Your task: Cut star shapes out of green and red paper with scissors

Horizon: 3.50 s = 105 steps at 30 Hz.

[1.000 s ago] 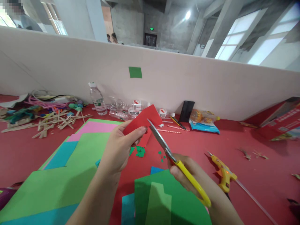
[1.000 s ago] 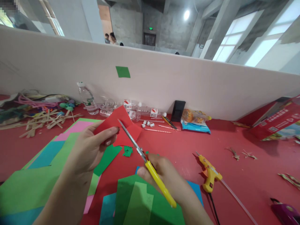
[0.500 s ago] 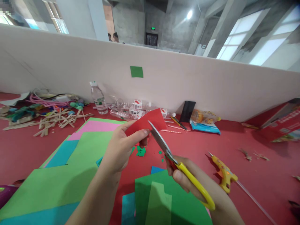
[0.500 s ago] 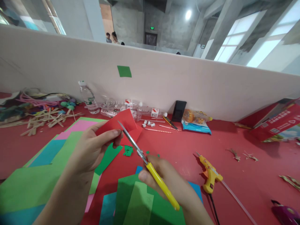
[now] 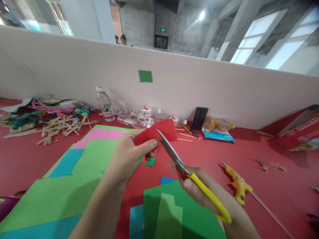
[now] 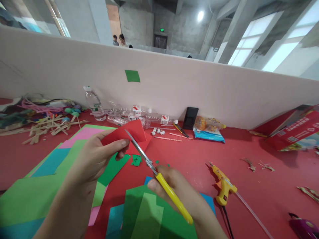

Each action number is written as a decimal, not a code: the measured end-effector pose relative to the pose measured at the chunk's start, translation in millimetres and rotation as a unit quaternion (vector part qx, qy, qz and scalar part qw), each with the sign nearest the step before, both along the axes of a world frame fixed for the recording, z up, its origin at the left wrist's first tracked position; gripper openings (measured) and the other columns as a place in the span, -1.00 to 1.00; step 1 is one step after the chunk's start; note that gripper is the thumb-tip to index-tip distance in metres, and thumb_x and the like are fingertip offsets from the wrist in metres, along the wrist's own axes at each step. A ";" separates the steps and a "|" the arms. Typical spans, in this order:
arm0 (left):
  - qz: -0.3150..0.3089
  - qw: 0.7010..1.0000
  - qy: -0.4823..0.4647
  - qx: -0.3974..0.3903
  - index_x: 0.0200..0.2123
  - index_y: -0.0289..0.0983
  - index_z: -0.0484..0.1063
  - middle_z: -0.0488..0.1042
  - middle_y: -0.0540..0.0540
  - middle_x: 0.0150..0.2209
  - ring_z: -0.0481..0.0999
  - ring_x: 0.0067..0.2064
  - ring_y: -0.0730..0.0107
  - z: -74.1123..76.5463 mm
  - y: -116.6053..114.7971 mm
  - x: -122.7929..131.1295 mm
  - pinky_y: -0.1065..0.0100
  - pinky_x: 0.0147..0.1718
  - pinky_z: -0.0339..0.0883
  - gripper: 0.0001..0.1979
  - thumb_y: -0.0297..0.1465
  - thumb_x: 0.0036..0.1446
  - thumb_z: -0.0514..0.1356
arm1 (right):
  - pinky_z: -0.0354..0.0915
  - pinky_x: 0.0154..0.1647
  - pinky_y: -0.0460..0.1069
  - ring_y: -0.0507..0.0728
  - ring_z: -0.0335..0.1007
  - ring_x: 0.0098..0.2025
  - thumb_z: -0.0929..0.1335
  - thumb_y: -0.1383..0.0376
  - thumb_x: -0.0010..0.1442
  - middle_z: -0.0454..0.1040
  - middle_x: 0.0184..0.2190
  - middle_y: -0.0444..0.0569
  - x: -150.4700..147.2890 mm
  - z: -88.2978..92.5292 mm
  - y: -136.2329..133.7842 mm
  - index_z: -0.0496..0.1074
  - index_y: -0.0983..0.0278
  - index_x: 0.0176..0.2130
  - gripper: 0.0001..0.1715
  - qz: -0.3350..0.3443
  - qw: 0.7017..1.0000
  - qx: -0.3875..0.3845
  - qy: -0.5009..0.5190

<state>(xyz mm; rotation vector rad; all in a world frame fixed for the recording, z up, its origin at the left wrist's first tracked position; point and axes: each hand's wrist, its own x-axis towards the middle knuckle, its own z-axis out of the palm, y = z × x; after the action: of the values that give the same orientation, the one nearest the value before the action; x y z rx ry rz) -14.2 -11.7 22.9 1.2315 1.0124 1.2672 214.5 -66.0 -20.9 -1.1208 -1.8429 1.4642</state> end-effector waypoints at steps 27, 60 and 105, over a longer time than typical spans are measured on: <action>-0.044 0.996 -0.065 0.048 -0.49 -0.23 0.51 0.49 0.00 -0.55 0.45 -0.48 0.42 -8.0 -7.0 23.9 0.39 -0.44 0.35 -0.72 -0.24 0.24 0.30 | -0.04 -0.64 -0.08 -0.02 -0.08 -0.68 0.21 -0.40 0.30 0.08 -0.69 -0.33 -25.6 -10.1 -7.8 0.22 0.18 -0.39 -0.26 -0.095 0.991 0.021 0.091; 0.072 0.991 -0.014 0.115 -0.53 -0.23 0.49 0.42 0.06 -0.59 0.38 -0.53 0.51 -3.5 -3.8 5.2 0.45 -0.54 0.31 -0.83 -0.43 0.10 0.33 | -0.14 -0.57 -0.05 -0.01 -0.07 -0.56 0.21 -0.43 0.28 0.06 -0.57 -0.25 -21.9 1.4 -10.8 0.10 0.18 -0.44 -0.22 -0.071 0.997 0.030 0.013; 0.135 0.971 -0.147 0.133 -0.45 -0.19 0.58 0.53 0.08 -0.54 0.47 -0.51 0.53 -23.0 -7.1 30.0 0.48 -0.49 0.41 -0.87 -0.42 0.16 0.39 | -0.15 -0.63 -0.07 -0.05 -0.15 -0.65 0.24 -0.42 0.27 0.03 -0.66 -0.33 -19.5 -3.4 -6.9 0.13 0.16 -0.41 -0.25 -0.046 0.994 0.021 0.098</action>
<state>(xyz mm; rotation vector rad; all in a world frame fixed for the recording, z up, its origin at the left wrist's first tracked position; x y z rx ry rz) 15.8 -18.9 -0.1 1.0828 0.8287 1.7870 195.1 -72.9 -24.2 -0.9911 -1.6581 1.4214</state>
